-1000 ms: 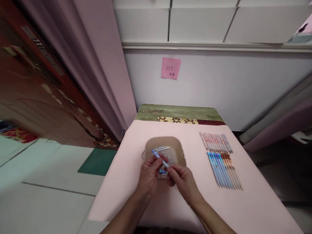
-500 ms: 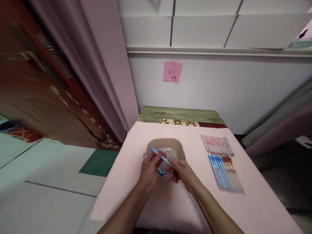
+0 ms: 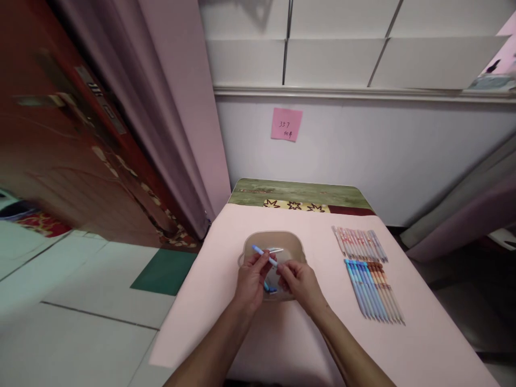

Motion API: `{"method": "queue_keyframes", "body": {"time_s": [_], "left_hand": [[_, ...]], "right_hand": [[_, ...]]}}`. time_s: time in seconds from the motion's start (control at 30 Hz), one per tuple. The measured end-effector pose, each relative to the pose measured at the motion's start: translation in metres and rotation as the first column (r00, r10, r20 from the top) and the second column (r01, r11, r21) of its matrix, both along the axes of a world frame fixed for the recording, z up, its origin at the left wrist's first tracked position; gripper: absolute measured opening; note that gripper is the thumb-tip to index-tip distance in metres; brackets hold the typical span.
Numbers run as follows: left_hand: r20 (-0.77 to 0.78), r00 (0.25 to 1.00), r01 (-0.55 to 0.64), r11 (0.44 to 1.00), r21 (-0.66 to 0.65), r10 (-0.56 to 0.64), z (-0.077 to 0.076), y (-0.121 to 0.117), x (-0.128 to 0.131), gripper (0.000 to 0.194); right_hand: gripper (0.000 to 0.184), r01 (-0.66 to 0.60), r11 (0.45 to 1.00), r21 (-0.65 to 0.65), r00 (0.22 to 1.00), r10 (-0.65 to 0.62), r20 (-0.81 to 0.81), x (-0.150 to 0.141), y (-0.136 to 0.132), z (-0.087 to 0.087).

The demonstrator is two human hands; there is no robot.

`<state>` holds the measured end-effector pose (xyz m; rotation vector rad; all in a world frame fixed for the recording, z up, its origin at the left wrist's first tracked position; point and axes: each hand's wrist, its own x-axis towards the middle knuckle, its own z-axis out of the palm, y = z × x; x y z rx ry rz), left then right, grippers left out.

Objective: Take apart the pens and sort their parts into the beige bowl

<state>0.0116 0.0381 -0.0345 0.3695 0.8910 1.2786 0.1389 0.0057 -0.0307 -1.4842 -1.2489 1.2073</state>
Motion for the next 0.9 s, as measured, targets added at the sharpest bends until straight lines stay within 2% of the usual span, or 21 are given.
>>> {"method": "queue_keyframes", "body": {"time_s": [0.1, 0.17, 0.23, 0.3, 0.4, 0.5, 0.57, 0.63, 0.7, 0.77, 0.83, 0.9], "left_hand": [[-0.014, 0.999, -0.049, 0.999, -0.013, 0.048, 0.000, 0.005, -0.001, 0.012], [-0.022, 0.999, -0.048, 0.999, -0.021, 0.048, -0.001, 0.007, -0.003, 0.011], [-0.038, 0.999, -0.034, 0.999, -0.025, 0.033, -0.002, 0.008, -0.004, 0.014], [-0.130, 0.990, -0.045, 0.999, 0.015, 0.047, -0.005, 0.008, -0.005, 0.017], [-0.320, 0.944, -0.047, 0.992, 0.117, 0.083, -0.011, 0.012, -0.007, 0.023], [-0.385, 0.922, 0.009, 0.990, 0.142, 0.047, -0.013, 0.015, -0.009, 0.029], [-0.398, 0.917, 0.036, 0.989, 0.145, 0.025, -0.013, 0.015, -0.010, 0.029], [-0.392, 0.920, 0.050, 0.990, 0.132, 0.006, -0.010, 0.012, -0.013, 0.030], [-0.330, 0.943, 0.065, 0.994, 0.093, -0.031, -0.006, 0.007, -0.017, 0.031], [-0.226, 0.971, 0.088, 0.995, 0.041, -0.077, -0.001, 0.002, -0.022, 0.032], [-0.145, 0.985, 0.102, 0.995, 0.011, -0.099, 0.005, -0.003, -0.026, 0.031], [-0.160, 0.981, 0.114, 0.993, 0.034, -0.107, 0.011, -0.006, -0.030, 0.028]], "right_hand": [[0.018, 0.091, 0.975, 0.201, 0.964, -0.137, 0.227, 0.003, -0.004, 0.003], [0.013, 0.103, 0.967, 0.231, 0.930, -0.176, 0.321, 0.006, -0.006, 0.005], [0.010, 0.071, 0.974, 0.215, 0.904, -0.154, 0.398, 0.009, -0.006, 0.007], [0.008, 0.035, 0.980, 0.195, 0.862, -0.128, 0.490, 0.013, -0.007, 0.010], [0.006, 0.000, 0.990, 0.144, 0.724, -0.099, 0.683, 0.019, -0.007, 0.016], [0.005, -0.056, 0.995, 0.078, 0.553, -0.034, 0.832, 0.021, -0.007, 0.021], [0.007, -0.079, 0.995, 0.057, 0.485, -0.011, 0.874, 0.019, -0.006, 0.022], [0.010, -0.082, 0.995, 0.051, 0.460, -0.008, 0.888, 0.018, -0.005, 0.020], [0.014, -0.074, 0.995, 0.066, 0.482, -0.022, 0.876, 0.017, -0.004, 0.017], [0.017, -0.037, 0.993, 0.115, 0.570, -0.074, 0.819, 0.017, -0.003, 0.013], [0.022, 0.038, 0.984, 0.172, 0.749, -0.142, 0.647, 0.017, -0.003, 0.009], [0.029, 0.131, 0.971, 0.199, 0.935, -0.188, 0.300, 0.015, -0.002, 0.008]]}}
